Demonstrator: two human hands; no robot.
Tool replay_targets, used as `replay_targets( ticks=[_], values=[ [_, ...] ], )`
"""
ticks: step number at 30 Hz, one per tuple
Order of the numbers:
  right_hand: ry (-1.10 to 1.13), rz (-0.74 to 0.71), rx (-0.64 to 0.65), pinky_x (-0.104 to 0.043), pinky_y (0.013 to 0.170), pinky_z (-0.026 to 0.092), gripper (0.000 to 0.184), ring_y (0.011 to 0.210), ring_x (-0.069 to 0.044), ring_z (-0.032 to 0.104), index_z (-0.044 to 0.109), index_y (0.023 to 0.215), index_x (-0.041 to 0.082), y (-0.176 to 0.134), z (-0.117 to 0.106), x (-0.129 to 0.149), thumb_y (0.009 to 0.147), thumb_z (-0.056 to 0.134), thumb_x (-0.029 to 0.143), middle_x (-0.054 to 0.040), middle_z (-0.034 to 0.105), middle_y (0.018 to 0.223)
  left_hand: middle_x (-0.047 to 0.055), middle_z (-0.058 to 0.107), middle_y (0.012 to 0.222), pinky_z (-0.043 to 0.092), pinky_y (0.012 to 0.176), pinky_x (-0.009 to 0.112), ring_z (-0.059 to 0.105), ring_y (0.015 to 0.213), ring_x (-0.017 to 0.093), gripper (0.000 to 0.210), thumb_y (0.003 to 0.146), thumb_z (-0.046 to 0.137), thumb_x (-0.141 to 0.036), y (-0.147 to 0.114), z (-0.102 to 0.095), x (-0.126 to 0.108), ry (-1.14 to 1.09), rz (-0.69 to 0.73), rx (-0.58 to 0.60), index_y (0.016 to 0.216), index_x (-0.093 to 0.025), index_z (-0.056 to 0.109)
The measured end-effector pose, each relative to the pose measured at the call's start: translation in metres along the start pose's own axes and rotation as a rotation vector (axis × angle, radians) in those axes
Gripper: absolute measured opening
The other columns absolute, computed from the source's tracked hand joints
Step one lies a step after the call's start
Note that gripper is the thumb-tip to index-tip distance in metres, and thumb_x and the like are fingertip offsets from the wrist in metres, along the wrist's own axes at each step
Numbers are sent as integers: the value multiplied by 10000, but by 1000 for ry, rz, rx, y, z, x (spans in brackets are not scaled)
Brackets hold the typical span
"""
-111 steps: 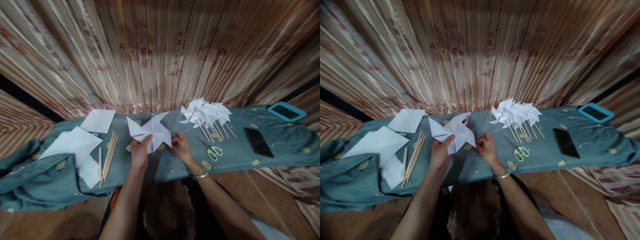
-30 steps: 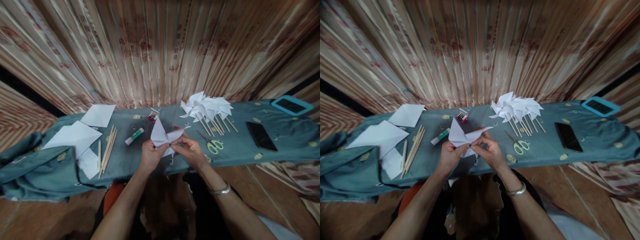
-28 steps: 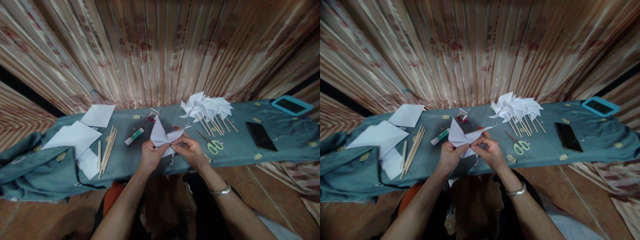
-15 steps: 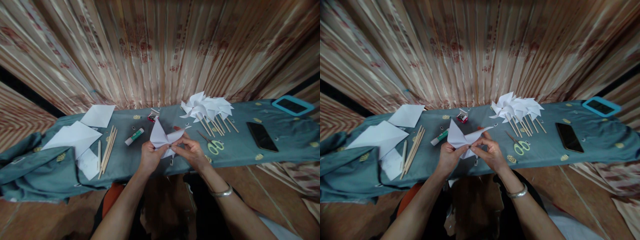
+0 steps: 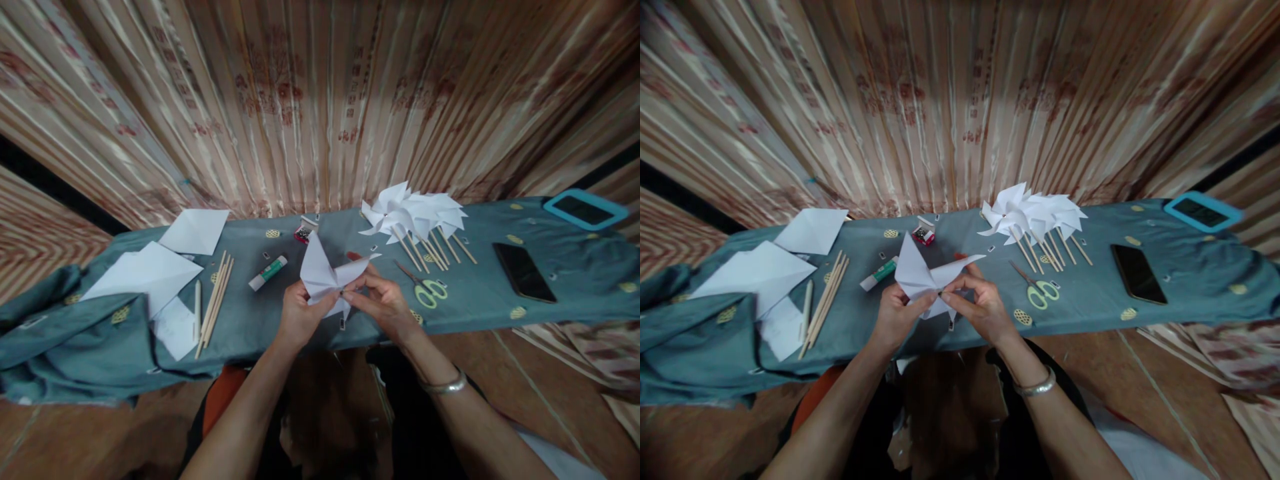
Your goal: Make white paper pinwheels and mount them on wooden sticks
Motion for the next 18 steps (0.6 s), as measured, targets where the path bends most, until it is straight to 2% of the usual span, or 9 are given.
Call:
replay_targets(
  ticks=[3, 5, 9, 14, 18],
  values=[
    [-4, -7, 3, -379, 976, 429, 128, 1242, -255, 502, 711, 732, 245, 0, 1, 0, 735, 746, 369, -54, 659, 1185, 41, 728, 670, 486, 581, 269, 617, 578, 165, 281, 493, 854, -319, 0, 0, 2, -35, -11, 24, 673, -137, 739],
    [0, -8, -9, -376, 984, 421, 131, 1269, -257, 479, 710, 721, 249, 1, 1, 0, 728, 750, 374, -49, 646, 1217, 43, 730, 680, 493, 592, 275, 621, 586, 166, 283, 501, 859, -322, 1, 0, 4, -61, -18, 25, 678, -136, 741],
    [17, 13, -23, -391, 1020, 396, 141, 1224, -257, 514, 712, 717, 242, 0, 3, -1, 717, 758, 375, -45, 585, 1310, 40, 735, 695, 502, 611, 276, 625, 595, 159, 282, 514, 865, -305, 1, 0, 6, -103, -34, 27, 706, -134, 749],
    [19, 3, -31, -393, 1022, 401, 129, 1202, -258, 520, 713, 739, 234, -1, 4, -4, 729, 753, 357, -55, 608, 1217, 31, 738, 694, 506, 635, 270, 627, 599, 144, 276, 507, 870, -286, 1, 2, 9, -167, -66, 18, 705, -136, 748],
    [65, 23, -67, -348, 922, 475, 164, 1040, -220, 592, 702, 737, 229, 0, 4, -4, 711, 769, 378, -50, 619, 1096, 33, 735, 686, 504, 636, 270, 627, 589, 140, 305, 503, 876, -298, 2, 3, 14, -253, -116, -10, 722, -132, 744]
  ],
)
Point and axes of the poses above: each hand's wrist, its own y-axis towards the middle knuckle, its own z-axis out of the palm, x = y × z, the point moved 3 cm from there along y, towards the middle knuckle
